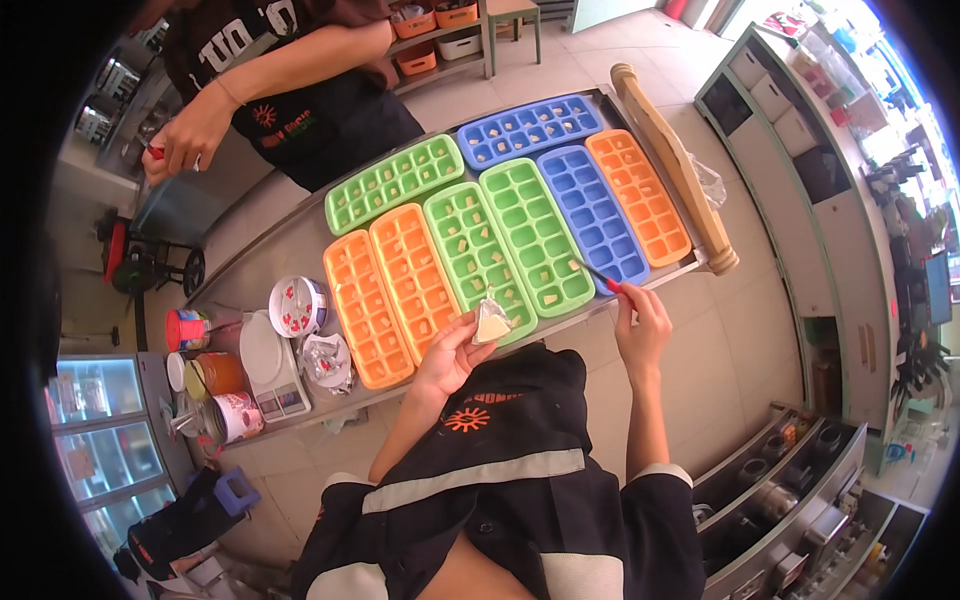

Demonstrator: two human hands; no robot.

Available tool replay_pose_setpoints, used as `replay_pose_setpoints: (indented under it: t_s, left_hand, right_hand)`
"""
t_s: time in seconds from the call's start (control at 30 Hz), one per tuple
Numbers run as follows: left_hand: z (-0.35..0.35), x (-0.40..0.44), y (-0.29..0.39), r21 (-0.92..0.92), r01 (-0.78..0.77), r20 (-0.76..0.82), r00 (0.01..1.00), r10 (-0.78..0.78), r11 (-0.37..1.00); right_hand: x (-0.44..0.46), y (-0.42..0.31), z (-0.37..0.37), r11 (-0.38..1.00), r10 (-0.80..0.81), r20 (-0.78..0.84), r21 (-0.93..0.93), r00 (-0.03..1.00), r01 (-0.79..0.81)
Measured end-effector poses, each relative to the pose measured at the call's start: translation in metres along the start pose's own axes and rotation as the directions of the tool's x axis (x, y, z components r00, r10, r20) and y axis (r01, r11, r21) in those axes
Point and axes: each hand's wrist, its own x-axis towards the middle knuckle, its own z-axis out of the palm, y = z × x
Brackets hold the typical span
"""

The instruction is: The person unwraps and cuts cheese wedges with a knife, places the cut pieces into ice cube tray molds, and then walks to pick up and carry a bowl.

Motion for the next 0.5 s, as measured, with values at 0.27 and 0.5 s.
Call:
replay_pose_setpoints:
  t_s: [0.27,0.5]
  left_hand:
    - [0.008,-0.002,-0.002,0.085,0.014,-0.021,1.0,-0.013,0.996]
    - [0.013,-0.01,0.0,0.166,0.034,-0.003,0.999,-0.034,0.985]
  right_hand:
    - [0.003,-0.047,-0.025,0.831,-0.547,0.155,0.224,0.823,0.51]
    - [0.012,-0.055,-0.029,0.781,-0.622,0.228,0.253,0.749,0.571]
